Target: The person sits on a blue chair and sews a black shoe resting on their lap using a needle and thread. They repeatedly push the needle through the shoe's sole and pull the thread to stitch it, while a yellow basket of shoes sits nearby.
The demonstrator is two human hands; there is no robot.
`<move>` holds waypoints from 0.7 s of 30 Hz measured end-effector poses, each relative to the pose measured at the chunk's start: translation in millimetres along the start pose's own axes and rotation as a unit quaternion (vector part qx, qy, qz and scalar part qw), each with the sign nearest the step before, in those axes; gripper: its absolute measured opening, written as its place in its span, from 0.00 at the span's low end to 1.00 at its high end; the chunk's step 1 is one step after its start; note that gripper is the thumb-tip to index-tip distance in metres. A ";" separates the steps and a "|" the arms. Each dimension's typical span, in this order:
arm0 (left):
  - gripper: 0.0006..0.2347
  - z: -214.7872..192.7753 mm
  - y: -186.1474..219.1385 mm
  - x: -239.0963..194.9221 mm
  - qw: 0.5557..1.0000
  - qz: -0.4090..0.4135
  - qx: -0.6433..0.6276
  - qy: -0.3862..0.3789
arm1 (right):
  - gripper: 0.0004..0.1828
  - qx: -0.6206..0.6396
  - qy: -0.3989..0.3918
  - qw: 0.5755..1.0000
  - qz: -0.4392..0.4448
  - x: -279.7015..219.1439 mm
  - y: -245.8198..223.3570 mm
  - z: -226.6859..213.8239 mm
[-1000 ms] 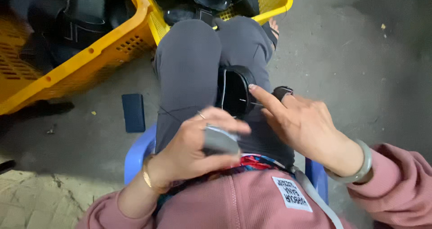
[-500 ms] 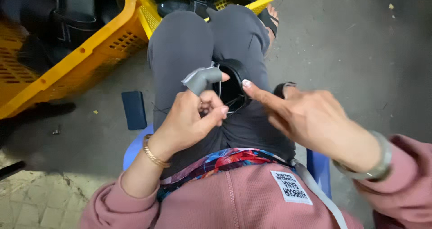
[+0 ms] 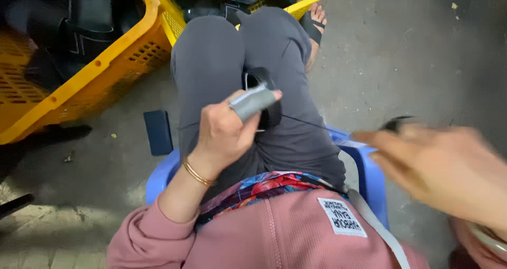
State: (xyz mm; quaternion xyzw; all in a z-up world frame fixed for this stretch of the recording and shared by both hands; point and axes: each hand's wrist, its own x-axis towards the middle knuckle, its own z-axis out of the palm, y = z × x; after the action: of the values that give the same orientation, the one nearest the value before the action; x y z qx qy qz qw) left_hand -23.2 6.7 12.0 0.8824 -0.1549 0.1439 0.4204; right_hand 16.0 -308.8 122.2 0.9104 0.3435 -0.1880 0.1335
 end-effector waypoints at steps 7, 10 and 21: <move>0.09 -49.2 -58.3 -16.5 0.960 -0.091 0.237 0.114 | 0.17 0.477 0.071 0.868 -0.117 48.9 -18.0 18.0; 0.16 -44.6 -29.0 -17.0 0.960 -0.069 0.208 0.174 | 0.19 0.422 0.113 0.898 0.052 70.7 -42.8 26.8; 0.22 0.3 15.5 -3.0 0.994 -0.001 -0.011 0.113 | 0.11 0.815 0.133 0.562 -0.043 86.8 -78.7 30.4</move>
State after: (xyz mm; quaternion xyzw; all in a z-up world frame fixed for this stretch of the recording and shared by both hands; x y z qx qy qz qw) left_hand -32.0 -2.3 21.5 0.8561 -0.1067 0.2402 0.4450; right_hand 15.4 -212.9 48.4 0.6309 0.0968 -0.2699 -0.7209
